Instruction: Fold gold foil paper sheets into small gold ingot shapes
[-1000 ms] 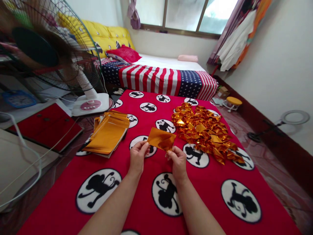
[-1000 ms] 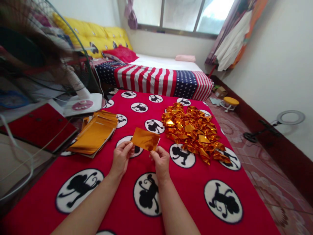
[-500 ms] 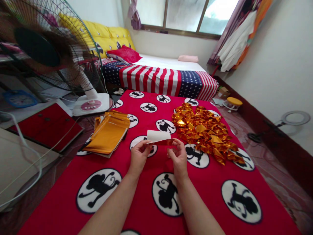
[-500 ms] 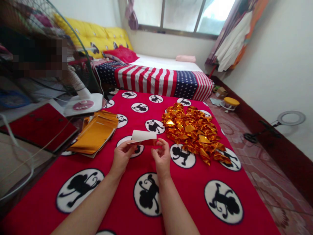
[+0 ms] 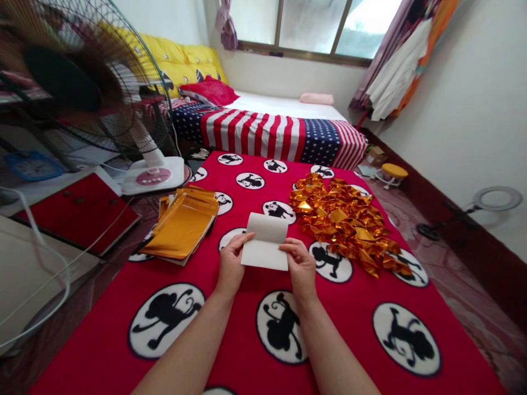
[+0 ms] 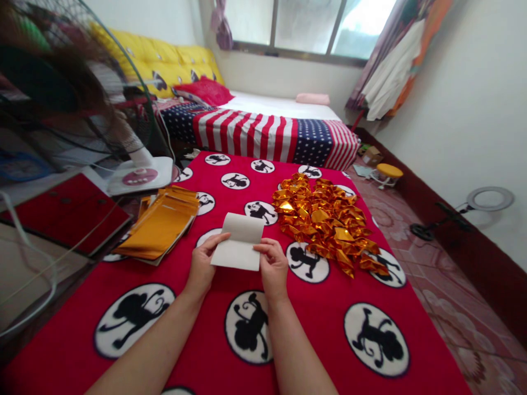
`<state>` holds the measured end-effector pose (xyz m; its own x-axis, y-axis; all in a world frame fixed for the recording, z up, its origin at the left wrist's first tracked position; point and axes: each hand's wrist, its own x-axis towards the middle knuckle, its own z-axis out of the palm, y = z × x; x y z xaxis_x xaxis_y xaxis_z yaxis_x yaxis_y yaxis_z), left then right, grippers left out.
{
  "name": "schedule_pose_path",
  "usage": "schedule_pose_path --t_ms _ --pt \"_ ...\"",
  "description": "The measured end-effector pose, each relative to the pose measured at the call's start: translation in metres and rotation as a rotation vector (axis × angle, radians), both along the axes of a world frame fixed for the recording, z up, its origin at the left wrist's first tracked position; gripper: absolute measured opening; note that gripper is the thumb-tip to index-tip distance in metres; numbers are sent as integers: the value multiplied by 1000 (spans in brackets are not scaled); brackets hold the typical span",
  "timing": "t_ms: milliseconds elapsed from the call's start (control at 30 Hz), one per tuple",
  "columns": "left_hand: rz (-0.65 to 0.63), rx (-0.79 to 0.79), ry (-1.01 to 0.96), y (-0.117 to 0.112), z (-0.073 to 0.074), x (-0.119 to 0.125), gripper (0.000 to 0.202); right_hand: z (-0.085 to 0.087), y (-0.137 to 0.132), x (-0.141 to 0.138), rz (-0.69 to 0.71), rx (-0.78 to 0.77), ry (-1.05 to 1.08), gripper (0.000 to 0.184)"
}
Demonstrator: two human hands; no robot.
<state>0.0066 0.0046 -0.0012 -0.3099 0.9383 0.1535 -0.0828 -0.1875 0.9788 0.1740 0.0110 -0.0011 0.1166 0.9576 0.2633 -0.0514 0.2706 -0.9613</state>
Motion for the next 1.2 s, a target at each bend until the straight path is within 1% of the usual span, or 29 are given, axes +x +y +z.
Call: schedule_pose_path --t_ms 167,267,333,433,533,600,633,767,867,933,1000,1067,1100,1200 --pt "1 17 -25 2 2 -1 28 3 -1 -2 25 14 15 13" --pt "-13 48 46 5 -1 -3 29 4 -2 0 72 19 7 18" --pt "-29 63 156 6 -5 -5 31 2 -2 3 74 18 -40 19" --pt "-50 112 389 5 -6 -6 40 -2 -1 9 21 34 -174 26" --pt "-6 199 641 2 -2 -6 48 -3 0 15 -46 64 -330 30" --pt "12 250 749 0 2 -5 47 -2 -1 17 -70 101 -421 31" --pt "2 268 777 -1 3 -5 46 -1 -1 17 -71 121 -458 33" --pt "-107 301 777 0 4 -6 42 1 -4 18 -85 202 -596 45" --pt "-168 309 736 0 4 -6 33 0 -6 18 -77 239 -669 48" --pt "-211 298 735 0 4 -7 26 1 -8 19 -5 237 -668 43" --pt "-261 270 756 -1 5 -8 21 2 -9 19 68 221 -655 32" --pt "-301 232 775 -2 6 -10 16 5 -11 19 107 204 -647 21" --pt "-313 214 775 -2 7 -11 13 7 -12 19 113 196 -643 18" --pt "-315 170 734 1 7 -12 13 10 -12 19 102 162 -615 20"
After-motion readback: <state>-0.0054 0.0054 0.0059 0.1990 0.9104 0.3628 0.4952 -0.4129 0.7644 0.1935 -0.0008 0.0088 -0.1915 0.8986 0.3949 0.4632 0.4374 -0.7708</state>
